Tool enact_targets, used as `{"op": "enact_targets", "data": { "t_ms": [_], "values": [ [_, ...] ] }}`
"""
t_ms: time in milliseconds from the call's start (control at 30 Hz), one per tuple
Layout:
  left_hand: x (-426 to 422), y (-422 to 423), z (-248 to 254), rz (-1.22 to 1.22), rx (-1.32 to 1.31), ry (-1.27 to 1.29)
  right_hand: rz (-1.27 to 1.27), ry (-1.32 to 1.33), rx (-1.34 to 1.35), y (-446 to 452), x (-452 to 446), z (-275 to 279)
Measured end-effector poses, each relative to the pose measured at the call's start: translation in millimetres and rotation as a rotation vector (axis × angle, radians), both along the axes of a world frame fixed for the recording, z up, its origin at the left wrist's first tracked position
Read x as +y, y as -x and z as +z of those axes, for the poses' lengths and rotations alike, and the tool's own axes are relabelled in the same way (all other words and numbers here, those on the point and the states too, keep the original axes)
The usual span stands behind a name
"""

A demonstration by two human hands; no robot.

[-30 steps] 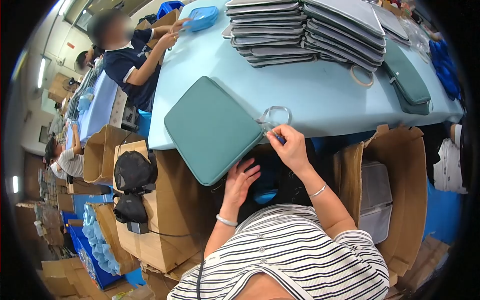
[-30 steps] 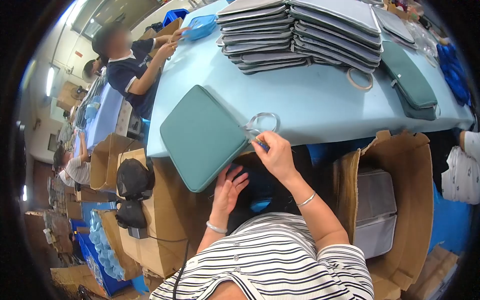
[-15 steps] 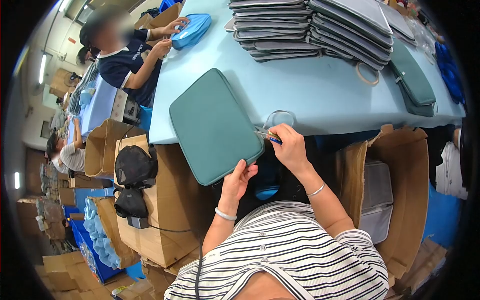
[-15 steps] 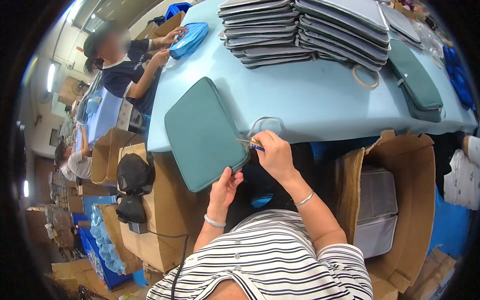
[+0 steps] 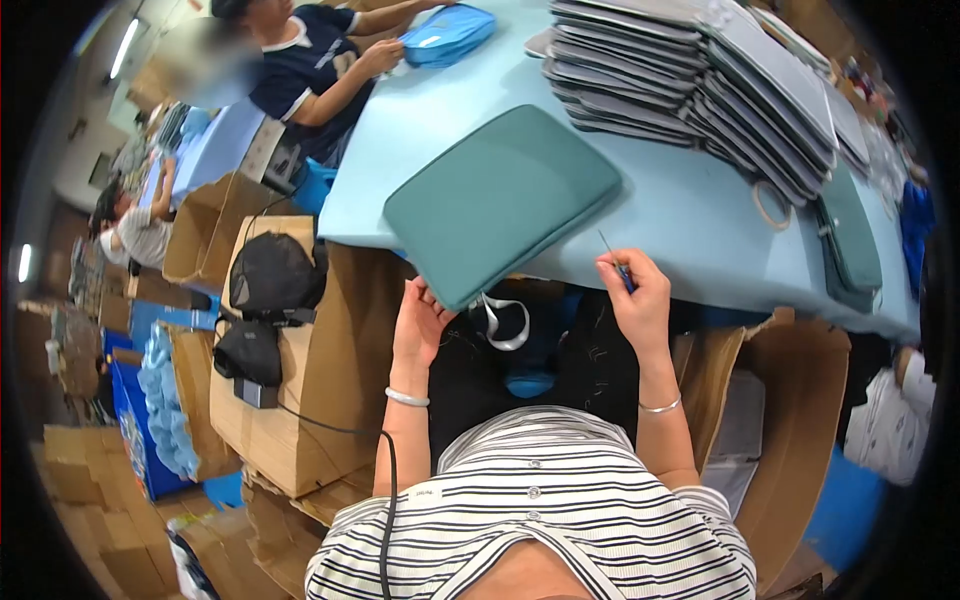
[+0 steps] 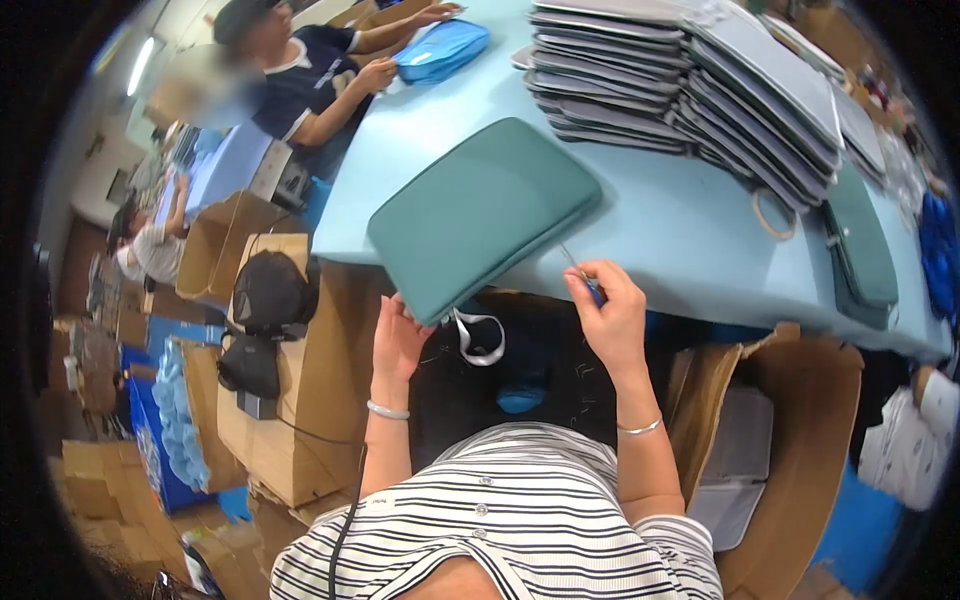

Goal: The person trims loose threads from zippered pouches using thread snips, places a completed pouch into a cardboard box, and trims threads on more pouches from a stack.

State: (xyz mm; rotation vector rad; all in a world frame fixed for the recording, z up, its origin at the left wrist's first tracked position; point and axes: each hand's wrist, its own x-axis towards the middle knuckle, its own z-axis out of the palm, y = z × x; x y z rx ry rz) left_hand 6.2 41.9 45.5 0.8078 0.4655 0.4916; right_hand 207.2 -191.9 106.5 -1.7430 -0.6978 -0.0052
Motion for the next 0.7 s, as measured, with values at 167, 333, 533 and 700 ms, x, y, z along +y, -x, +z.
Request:
{"op": "enact_targets", "data": {
  "t_ms": [167, 333, 533, 700],
  "values": [
    [-21.1, -9.6, 1.0, 0.064, 0.002, -0.091, 0.039, 0.035, -0.026, 0.2, 9.5, 3.3],
    [-24.8, -24.8, 26.9, 0.111, 0.007, -0.195, 0.081, 0.089, -0.149, -3.7, 21.2, 16.2],
    [20.4, -21.0, 26.5, 0.049, -0.083, -0.203, 0.161, 0.094, -0.209, -4.3, 32.3, 34.3],
    [19.5, -31.4, 26.9, 0.331, -0.107, -0.032, 0.312, 0.189, -0.197, -7.0, 53.8, 49.3]
  ]
}}
